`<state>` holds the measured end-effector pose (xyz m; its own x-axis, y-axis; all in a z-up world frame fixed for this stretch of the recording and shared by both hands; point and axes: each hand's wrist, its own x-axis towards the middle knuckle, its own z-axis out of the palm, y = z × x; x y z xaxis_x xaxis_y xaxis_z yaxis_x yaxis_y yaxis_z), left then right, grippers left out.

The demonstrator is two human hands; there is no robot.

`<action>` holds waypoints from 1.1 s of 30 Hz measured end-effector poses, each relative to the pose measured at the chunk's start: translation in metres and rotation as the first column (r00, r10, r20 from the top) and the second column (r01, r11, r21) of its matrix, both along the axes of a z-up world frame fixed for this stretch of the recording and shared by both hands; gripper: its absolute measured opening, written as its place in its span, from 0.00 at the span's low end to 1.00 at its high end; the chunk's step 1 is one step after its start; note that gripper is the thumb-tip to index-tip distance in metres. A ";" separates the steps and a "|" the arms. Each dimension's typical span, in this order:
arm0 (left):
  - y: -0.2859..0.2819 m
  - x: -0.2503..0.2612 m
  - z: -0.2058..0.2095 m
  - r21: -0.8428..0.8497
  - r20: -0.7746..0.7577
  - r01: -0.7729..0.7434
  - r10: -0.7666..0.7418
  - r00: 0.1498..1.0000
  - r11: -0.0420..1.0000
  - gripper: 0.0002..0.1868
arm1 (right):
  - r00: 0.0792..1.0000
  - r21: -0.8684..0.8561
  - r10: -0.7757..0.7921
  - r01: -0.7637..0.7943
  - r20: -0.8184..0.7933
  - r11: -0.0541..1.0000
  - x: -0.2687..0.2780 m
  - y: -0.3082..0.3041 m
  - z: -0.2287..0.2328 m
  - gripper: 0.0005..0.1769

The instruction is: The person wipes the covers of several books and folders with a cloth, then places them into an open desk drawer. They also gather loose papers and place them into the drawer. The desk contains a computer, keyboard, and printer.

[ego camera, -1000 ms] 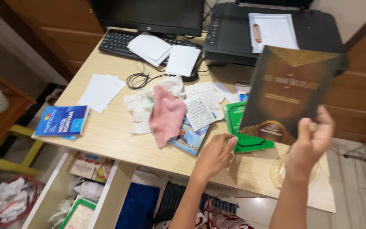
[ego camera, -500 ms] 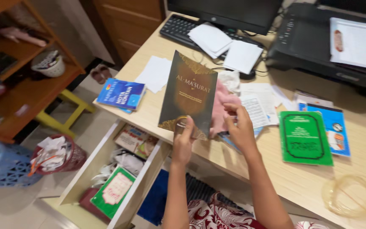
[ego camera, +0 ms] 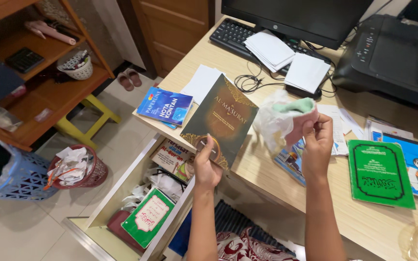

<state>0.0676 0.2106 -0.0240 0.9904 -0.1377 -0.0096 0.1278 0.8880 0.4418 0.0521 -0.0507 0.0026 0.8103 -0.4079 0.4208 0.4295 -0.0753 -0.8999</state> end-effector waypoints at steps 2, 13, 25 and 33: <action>-0.013 0.003 -0.005 -0.019 0.084 0.036 -0.035 0.996 0.999 0.14 | 0.981 0.082 0.177 -0.184 0.084 0.979 -0.010 0.015 0.008 0.09; -0.065 -0.002 0.001 0.032 0.108 0.258 -0.260 0.959 0.966 0.40 | 0.988 -0.783 0.111 0.011 0.103 0.622 -0.004 0.073 0.010 0.13; -0.078 -0.002 -0.012 0.104 -0.037 0.239 -0.236 0.971 0.965 0.36 | 0.962 -0.772 0.248 -0.069 0.117 0.631 0.003 0.056 0.010 0.10; -0.062 -0.005 -0.012 0.068 -0.002 0.104 -0.104 0.995 0.992 0.23 | 0.981 -0.823 -0.024 0.173 0.191 0.540 0.056 0.025 0.015 0.11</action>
